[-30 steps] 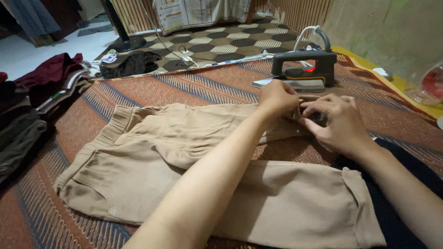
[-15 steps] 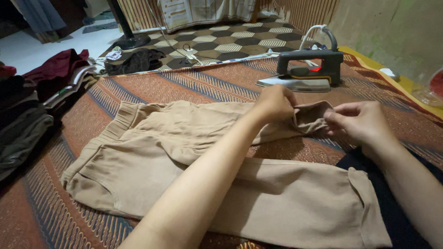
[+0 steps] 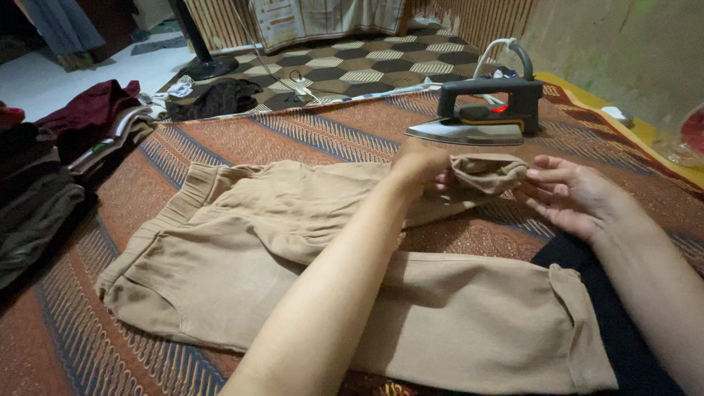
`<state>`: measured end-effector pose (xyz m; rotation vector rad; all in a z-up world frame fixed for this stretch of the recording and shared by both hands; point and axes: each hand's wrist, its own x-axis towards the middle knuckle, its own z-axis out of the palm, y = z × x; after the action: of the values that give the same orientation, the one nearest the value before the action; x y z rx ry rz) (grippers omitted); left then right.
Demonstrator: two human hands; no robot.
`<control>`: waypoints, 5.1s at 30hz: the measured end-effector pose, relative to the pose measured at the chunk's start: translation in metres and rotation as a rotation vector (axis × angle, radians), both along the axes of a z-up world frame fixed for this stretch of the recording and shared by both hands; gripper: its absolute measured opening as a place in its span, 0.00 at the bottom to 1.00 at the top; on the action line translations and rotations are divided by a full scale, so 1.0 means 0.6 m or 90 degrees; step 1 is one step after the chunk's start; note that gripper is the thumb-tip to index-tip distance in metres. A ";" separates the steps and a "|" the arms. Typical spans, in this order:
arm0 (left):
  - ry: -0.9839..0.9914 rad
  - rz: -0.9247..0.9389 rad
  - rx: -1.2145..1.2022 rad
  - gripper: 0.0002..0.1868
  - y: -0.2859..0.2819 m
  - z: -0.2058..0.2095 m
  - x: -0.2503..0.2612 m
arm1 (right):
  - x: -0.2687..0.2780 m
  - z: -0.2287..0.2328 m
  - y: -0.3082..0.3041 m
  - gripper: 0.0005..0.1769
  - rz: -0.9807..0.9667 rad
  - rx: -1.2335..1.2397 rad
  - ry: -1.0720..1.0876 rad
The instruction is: The person irons a white cloth with red trim, then a pair of beige pants, and finally a black shirt on a patterned table. The person folds each item after ironing and places it on a growing stack of folded clothes.
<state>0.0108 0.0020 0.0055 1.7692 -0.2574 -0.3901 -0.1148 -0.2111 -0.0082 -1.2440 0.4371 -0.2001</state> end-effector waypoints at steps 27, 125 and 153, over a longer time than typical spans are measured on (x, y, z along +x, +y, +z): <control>0.074 0.029 -0.445 0.15 -0.045 -0.027 0.040 | -0.016 0.017 0.038 0.13 0.084 -0.447 -0.099; -0.490 0.095 0.601 0.34 0.358 0.037 -0.237 | 0.468 0.061 -0.091 0.43 0.159 -1.211 -0.036; -0.453 0.256 0.527 0.10 0.388 0.032 -0.282 | 0.067 0.164 0.334 0.42 0.360 -1.230 0.003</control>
<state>-0.1585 0.2350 0.0249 2.6676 -0.2411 0.5269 -0.0747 -0.0108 0.0905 -3.1757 -0.3275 -0.0839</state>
